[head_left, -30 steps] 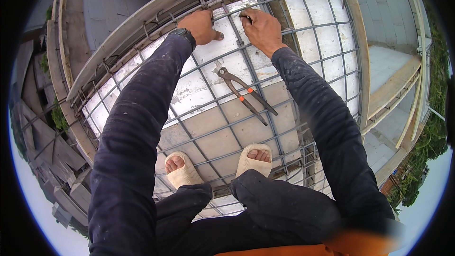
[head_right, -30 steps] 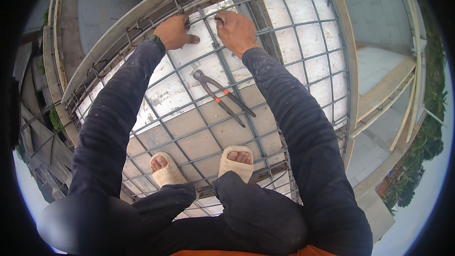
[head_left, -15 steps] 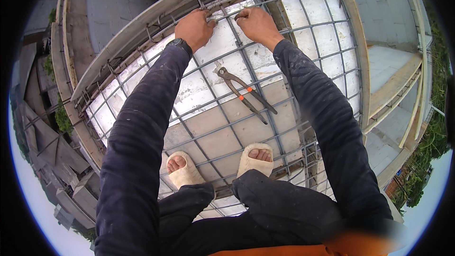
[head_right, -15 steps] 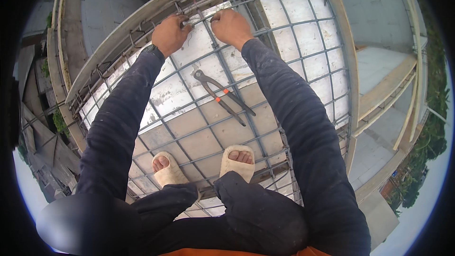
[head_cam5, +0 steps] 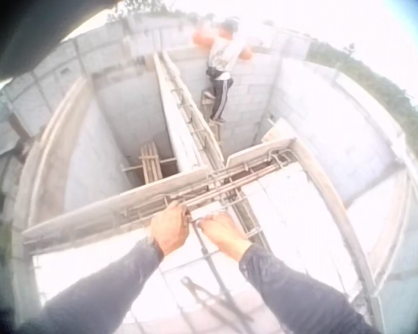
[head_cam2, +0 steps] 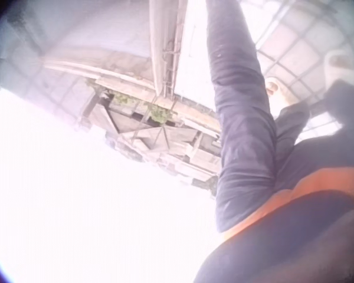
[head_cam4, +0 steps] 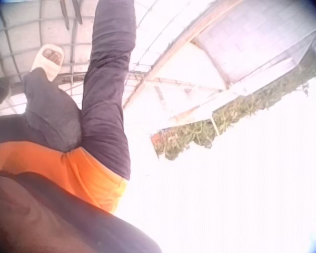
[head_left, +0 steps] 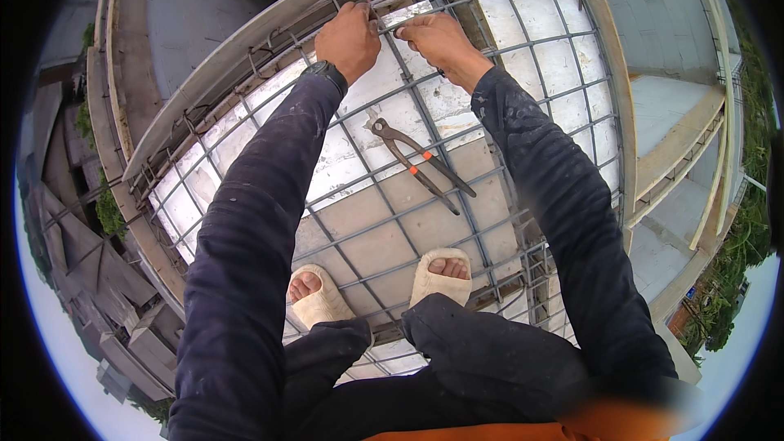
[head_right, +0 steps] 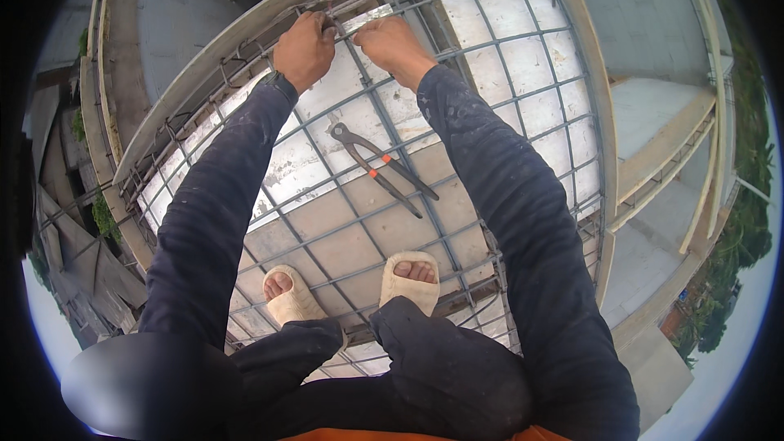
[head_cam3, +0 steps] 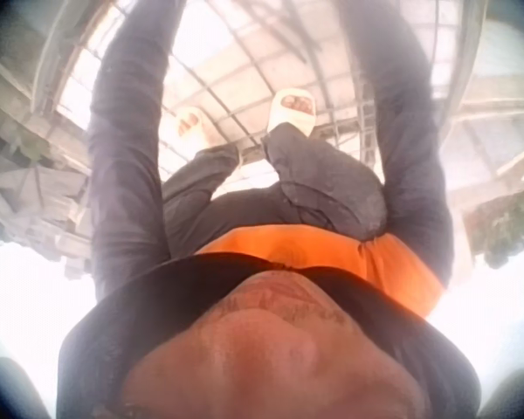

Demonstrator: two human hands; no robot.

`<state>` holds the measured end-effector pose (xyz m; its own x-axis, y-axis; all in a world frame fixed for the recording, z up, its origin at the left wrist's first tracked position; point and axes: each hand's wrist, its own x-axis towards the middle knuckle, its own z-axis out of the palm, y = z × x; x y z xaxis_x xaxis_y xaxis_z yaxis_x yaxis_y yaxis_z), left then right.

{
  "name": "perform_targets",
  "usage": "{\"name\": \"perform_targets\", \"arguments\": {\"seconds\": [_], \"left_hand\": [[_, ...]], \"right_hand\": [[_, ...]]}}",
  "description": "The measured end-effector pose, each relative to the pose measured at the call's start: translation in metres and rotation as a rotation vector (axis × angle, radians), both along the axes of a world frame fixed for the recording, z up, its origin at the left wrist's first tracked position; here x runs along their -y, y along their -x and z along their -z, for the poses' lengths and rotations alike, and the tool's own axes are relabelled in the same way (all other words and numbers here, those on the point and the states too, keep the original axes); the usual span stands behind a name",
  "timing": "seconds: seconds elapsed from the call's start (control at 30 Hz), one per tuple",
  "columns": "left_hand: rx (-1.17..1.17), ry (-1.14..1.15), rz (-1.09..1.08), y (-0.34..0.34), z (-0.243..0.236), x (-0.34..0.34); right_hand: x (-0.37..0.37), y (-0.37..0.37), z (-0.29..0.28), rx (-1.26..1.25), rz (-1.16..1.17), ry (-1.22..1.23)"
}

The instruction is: The person secures metal reinforcement bars to a wire mesh using wire and pliers while standing on a construction platform.

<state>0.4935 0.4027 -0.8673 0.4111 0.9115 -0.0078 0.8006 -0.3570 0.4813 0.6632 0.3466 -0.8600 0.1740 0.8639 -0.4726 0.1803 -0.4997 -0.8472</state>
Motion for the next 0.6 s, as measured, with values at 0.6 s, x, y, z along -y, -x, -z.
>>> {"name": "perform_targets", "arguments": {"seconds": [0.6], "left_hand": [[0.42, 0.108, -0.012, 0.012, 0.013, 0.024]], "right_hand": [[-0.042, 0.0, -0.011, 0.067, -0.186, 0.222]]}}
